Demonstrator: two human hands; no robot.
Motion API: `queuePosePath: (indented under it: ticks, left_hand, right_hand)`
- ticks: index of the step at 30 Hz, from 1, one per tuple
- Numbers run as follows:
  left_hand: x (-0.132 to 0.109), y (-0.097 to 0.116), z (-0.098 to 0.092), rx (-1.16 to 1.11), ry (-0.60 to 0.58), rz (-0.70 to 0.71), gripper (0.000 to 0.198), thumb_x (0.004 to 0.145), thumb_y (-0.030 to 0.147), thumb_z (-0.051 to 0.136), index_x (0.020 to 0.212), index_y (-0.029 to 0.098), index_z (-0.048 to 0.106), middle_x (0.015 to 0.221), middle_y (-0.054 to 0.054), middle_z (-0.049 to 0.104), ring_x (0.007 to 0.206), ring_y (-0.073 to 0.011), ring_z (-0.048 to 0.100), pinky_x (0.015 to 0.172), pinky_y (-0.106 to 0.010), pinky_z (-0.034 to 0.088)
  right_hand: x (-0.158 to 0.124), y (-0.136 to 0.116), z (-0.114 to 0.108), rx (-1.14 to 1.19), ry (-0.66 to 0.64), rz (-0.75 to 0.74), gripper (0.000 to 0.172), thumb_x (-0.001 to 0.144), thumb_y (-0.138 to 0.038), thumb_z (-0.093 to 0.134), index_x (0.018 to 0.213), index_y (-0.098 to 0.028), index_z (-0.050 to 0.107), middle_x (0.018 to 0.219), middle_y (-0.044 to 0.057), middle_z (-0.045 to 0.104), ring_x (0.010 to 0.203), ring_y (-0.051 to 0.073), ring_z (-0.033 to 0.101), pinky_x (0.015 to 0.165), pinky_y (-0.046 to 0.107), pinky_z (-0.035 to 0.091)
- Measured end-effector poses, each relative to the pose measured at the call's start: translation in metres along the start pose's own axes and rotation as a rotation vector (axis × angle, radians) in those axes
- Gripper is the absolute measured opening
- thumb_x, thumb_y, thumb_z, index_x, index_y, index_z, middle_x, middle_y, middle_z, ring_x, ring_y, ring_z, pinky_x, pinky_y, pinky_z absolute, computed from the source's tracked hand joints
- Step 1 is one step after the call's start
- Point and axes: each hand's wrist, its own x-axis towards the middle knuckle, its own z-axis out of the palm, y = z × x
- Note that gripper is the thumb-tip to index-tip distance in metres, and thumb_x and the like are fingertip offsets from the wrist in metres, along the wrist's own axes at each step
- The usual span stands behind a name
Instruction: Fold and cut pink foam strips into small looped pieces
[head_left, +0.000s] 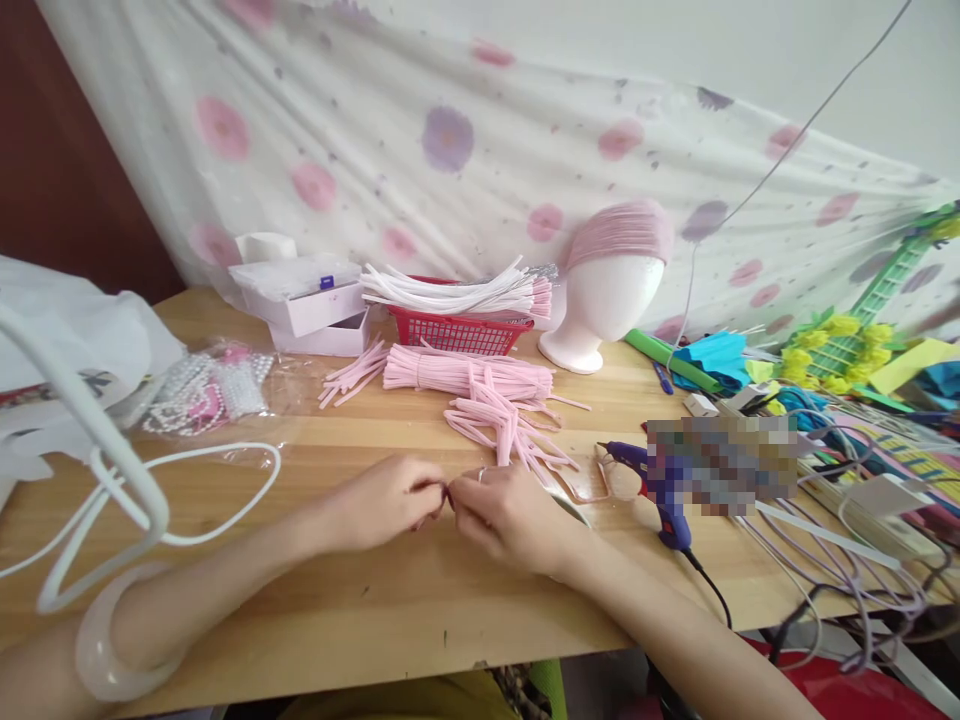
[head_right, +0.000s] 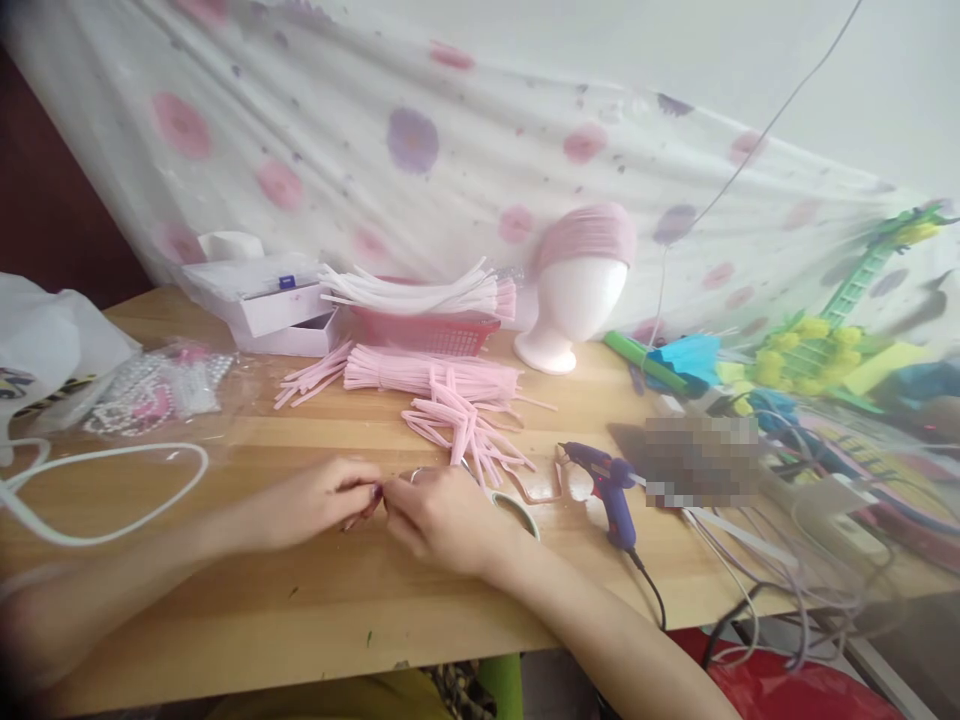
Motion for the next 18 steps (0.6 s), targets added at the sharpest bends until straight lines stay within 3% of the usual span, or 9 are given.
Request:
queuePosePath:
  ticks: [2, 4, 8, 12, 18]
  left_hand:
    - [-0.002, -0.004, 0.002, 0.464, 0.228, 0.279, 0.025, 0.089, 0.018, 0.037, 0.073, 0.019, 0.056, 0.074, -0.003, 0.061, 0.082, -0.0215, 0.056, 0.095, -0.050, 0.038]
    - [-0.002, -0.010, 0.005, 0.803, 0.438, 0.518, 0.026, 0.091, 0.013, 0.037, 0.082, 0.019, 0.060, 0.081, -0.005, 0.066, 0.094, -0.0225, 0.056, 0.107, -0.057, 0.021]
    - [0.001, -0.018, 0.009, 1.048, 0.696, 0.747, 0.026, 0.094, 0.011, 0.039, 0.094, 0.019, 0.063, 0.086, -0.002, 0.071, 0.101, -0.0176, 0.055, 0.115, -0.052, 0.000]
    - [0.001, -0.017, 0.010, 1.155, 0.818, 0.850, 0.020, 0.093, 0.016, 0.048, 0.089, 0.023, 0.066, 0.090, 0.002, 0.071, 0.102, -0.0144, 0.052, 0.116, -0.051, -0.005]
    - [0.001, -0.021, 0.006, 1.177, 0.801, 0.949, 0.028, 0.092, 0.014, 0.043, 0.084, 0.024, 0.068, 0.092, 0.001, 0.071, 0.106, -0.0151, 0.049, 0.116, -0.050, 0.002]
  right_hand:
    - [0.003, 0.007, 0.001, 0.253, 0.019, 0.145, 0.014, 0.080, -0.015, 0.046, 0.068, -0.018, 0.052, 0.057, -0.003, 0.045, 0.053, 0.011, 0.038, 0.054, 0.024, 0.029]
    - [0.006, 0.013, 0.002, 0.619, 0.020, 0.309, 0.013, 0.078, -0.020, 0.047, 0.069, -0.017, 0.056, 0.051, -0.003, 0.047, 0.048, 0.011, 0.041, 0.050, 0.023, 0.032]
    - [0.009, 0.016, 0.003, 1.287, -0.073, 0.544, 0.015, 0.070, -0.024, 0.049, 0.067, -0.014, 0.060, 0.044, -0.006, 0.040, 0.039, 0.008, 0.032, 0.042, 0.021, 0.030]
    - [0.008, 0.018, 0.006, 1.657, -0.319, 0.666, 0.016, 0.068, -0.022, 0.048, 0.062, -0.012, 0.060, 0.044, -0.007, 0.036, 0.039, 0.006, 0.025, 0.041, 0.018, 0.026]
    - [0.007, 0.025, 0.011, 1.836, -0.456, 0.606, 0.017, 0.071, -0.021, 0.047, 0.064, -0.011, 0.059, 0.044, -0.007, 0.034, 0.038, 0.006, 0.021, 0.040, 0.018, 0.026]
